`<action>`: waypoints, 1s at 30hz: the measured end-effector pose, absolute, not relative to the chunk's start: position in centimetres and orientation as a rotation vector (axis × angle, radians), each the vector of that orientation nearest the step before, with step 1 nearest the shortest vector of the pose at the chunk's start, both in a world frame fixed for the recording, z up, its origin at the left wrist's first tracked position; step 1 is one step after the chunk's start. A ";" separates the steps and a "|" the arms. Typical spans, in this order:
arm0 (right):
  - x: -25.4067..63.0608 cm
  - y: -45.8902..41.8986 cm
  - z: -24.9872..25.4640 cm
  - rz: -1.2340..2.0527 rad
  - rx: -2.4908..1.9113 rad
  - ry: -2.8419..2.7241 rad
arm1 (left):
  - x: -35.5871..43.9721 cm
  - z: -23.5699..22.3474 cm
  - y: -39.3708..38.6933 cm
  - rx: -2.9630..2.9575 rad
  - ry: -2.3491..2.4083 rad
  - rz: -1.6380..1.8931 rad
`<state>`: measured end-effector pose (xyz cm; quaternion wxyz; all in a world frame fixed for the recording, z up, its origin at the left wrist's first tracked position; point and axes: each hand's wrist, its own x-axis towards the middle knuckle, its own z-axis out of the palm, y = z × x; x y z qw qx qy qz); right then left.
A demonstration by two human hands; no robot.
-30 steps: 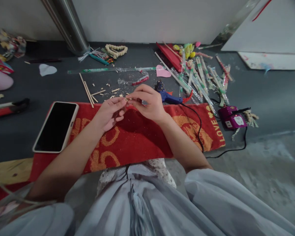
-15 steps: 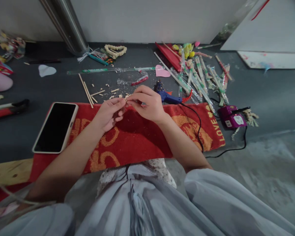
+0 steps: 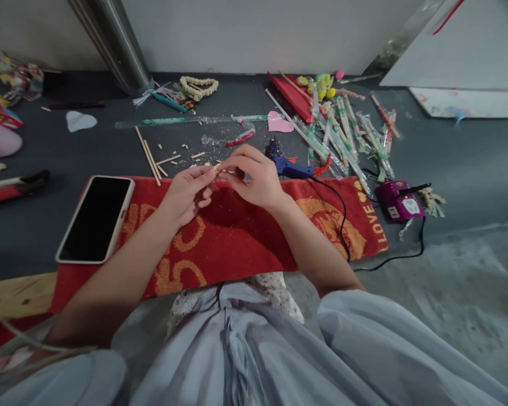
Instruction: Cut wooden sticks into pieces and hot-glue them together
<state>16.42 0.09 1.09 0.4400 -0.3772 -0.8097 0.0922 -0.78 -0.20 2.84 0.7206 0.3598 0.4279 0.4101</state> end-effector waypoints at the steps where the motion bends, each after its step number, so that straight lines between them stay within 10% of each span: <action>1: 16.5 0.1 1.1 0.233 -0.932 -2.007 | -0.8 2.9 -0.2 0.792 0.953 0.913; 30: 16.8 0.4 0.7 0.193 -0.915 -2.033 | -0.8 2.6 -0.3 0.845 0.941 0.909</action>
